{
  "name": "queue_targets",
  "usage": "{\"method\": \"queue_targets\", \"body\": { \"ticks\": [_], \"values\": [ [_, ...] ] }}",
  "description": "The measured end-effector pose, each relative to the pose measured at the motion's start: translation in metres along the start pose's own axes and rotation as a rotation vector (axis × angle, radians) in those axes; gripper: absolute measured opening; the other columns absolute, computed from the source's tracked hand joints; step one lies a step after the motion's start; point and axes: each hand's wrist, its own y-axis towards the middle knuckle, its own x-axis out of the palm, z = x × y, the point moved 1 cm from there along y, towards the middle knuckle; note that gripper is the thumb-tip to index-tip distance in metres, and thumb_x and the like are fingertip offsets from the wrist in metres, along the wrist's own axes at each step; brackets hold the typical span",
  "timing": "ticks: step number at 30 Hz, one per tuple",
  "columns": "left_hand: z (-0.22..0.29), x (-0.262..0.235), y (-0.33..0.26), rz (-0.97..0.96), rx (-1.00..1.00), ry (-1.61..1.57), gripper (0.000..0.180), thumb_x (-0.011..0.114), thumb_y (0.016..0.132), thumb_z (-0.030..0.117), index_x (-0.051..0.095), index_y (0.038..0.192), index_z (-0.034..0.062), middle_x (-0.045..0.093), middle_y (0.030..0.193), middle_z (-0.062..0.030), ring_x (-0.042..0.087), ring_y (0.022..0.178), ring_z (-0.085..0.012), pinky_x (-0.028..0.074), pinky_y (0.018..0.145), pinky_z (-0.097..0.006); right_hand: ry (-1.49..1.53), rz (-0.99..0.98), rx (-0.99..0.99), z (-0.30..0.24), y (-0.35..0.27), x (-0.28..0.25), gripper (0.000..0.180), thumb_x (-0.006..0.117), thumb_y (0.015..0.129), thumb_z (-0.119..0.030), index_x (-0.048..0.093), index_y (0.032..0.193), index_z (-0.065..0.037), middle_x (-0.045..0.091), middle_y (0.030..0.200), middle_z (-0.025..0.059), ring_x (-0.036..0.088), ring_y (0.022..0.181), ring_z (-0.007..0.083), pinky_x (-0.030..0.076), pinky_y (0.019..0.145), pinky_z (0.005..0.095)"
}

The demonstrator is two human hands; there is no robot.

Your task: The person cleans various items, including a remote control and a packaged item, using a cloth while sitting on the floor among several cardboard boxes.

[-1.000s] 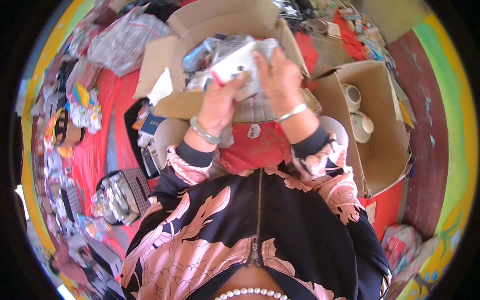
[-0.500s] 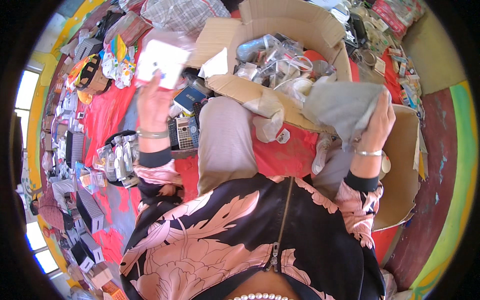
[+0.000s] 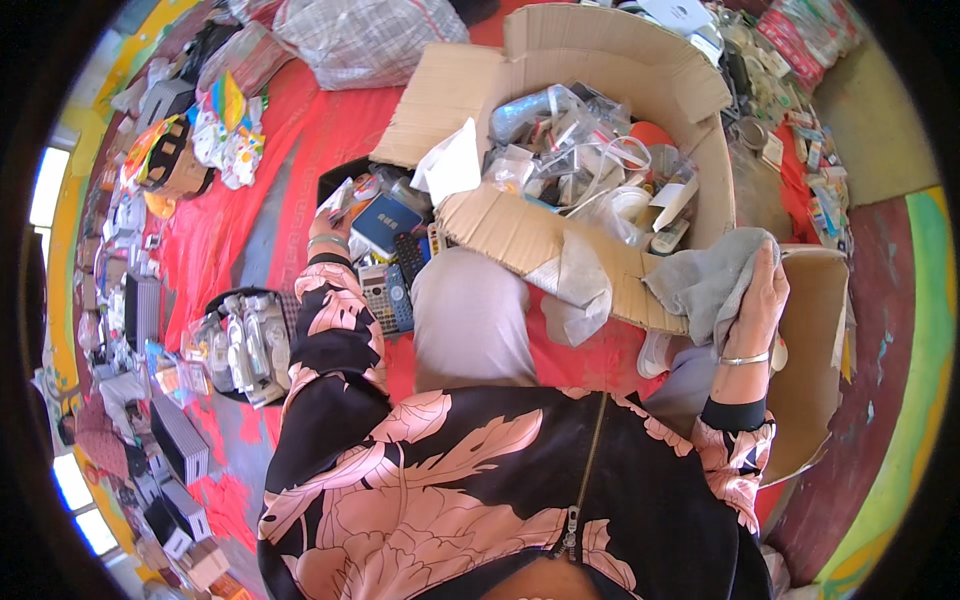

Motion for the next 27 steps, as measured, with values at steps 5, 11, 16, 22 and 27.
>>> {"method": "queue_targets", "body": {
  "ticks": [5,11,16,22,27],
  "values": [
    [-0.034,0.005,0.045,0.159,0.075,0.168,0.027,0.053,0.084,0.011,0.051,0.108,-0.0015,0.058,0.103,-0.0183,0.059,0.095,-0.0322,0.052,0.077,-0.045,-0.069,0.028,-0.030,0.002,0.011,0.002,0.028,0.052,0.091,-0.026,0.061,0.095,0.001,0.062,0.082,0.0037,0.058,0.067,0.0104,0.047,0.058,0.0237],
    [-0.026,0.004,0.017,0.262,0.545,1.998,0.023,0.055,0.083,0.017,0.057,0.102,0.0032,0.062,0.099,-0.0146,0.061,0.093,-0.0281,0.052,0.073,-0.040,0.024,-0.010,0.035,0.001,0.006,-0.006,0.026,0.051,0.092,-0.025,0.061,0.098,-0.001,0.064,0.082,0.0043,0.060,0.068,0.0112,0.049,0.061,0.0233],
    [0.019,0.038,-0.025,0.287,0.935,2.511,0.022,0.057,0.083,0.022,0.063,0.098,0.0071,0.065,0.096,-0.0115,0.064,0.091,-0.0246,0.052,0.070,-0.035,0.188,-0.047,0.004,-0.013,-0.004,-0.015,0.024,0.053,0.090,-0.023,0.062,0.096,-0.002,0.065,0.083,0.0044,0.061,0.070,0.0122,0.049,0.063,0.0244],
    [0.014,0.189,-0.198,-0.637,0.857,0.801,0.028,0.046,0.088,0.020,0.062,0.101,0.0008,0.062,0.099,-0.0094,0.058,0.093,-0.0175,0.045,0.082,-0.031,0.387,-0.083,0.043,-0.005,0.003,-0.053,0.036,0.049,0.090,-0.031,0.060,0.105,-0.001,0.064,0.094,0.0102,0.061,0.082,0.0193,0.049,0.074,0.0325],
    [-0.088,0.279,-0.289,-1.339,0.753,1.577,0.029,0.051,0.087,0.024,0.064,0.095,-0.0002,0.065,0.088,-0.0066,0.059,0.086,-0.0166,0.046,0.075,-0.031,0.579,-0.082,0.167,-0.004,0.013,-0.071,0.040,0.047,0.090,-0.034,0.058,0.107,0.000,0.063,0.098,0.0125,0.061,0.087,0.0233,0.048,0.080,0.0359]
  ]
}}
